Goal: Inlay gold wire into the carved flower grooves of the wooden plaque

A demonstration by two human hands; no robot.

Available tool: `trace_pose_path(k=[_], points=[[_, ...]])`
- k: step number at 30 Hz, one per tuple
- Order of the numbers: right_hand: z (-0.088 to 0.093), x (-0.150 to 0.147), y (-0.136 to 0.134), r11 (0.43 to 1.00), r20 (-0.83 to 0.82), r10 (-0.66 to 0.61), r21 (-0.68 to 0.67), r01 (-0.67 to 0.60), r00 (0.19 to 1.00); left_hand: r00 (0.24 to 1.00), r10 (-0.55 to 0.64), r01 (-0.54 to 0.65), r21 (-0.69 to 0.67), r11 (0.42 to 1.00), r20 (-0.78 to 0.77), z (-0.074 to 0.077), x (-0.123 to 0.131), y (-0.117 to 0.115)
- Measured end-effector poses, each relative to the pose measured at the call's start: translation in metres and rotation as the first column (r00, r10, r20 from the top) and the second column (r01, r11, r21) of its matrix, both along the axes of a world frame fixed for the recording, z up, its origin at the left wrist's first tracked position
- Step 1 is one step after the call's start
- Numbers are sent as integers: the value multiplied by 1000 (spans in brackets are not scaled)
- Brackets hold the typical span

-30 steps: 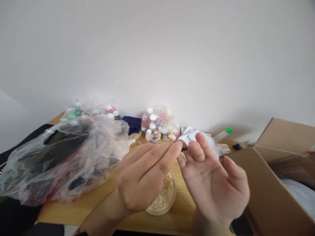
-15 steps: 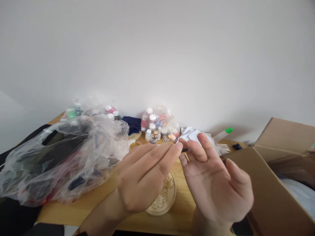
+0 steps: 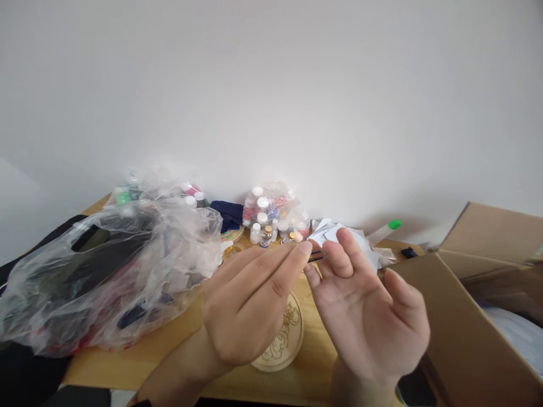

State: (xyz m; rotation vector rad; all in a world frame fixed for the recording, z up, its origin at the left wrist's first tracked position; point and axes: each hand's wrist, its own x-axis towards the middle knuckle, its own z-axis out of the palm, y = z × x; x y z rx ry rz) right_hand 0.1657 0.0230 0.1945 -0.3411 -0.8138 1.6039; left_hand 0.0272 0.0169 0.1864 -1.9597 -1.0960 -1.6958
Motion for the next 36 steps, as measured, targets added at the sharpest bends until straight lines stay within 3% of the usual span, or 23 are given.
trace_pose_path(k=[12,23,36], points=[[2,-1,1,999,-70,45,15,-44,997,998,-42,43,45,998,-37,-3,-4,6],[1,0,0,999,-69,44,12,-44,997,999,-34,34,-10,999,12,-1,1,1],[0,1,0,999,-71,49,14,-48,996,992,-124,124,54,991,10,-2,-3,9]])
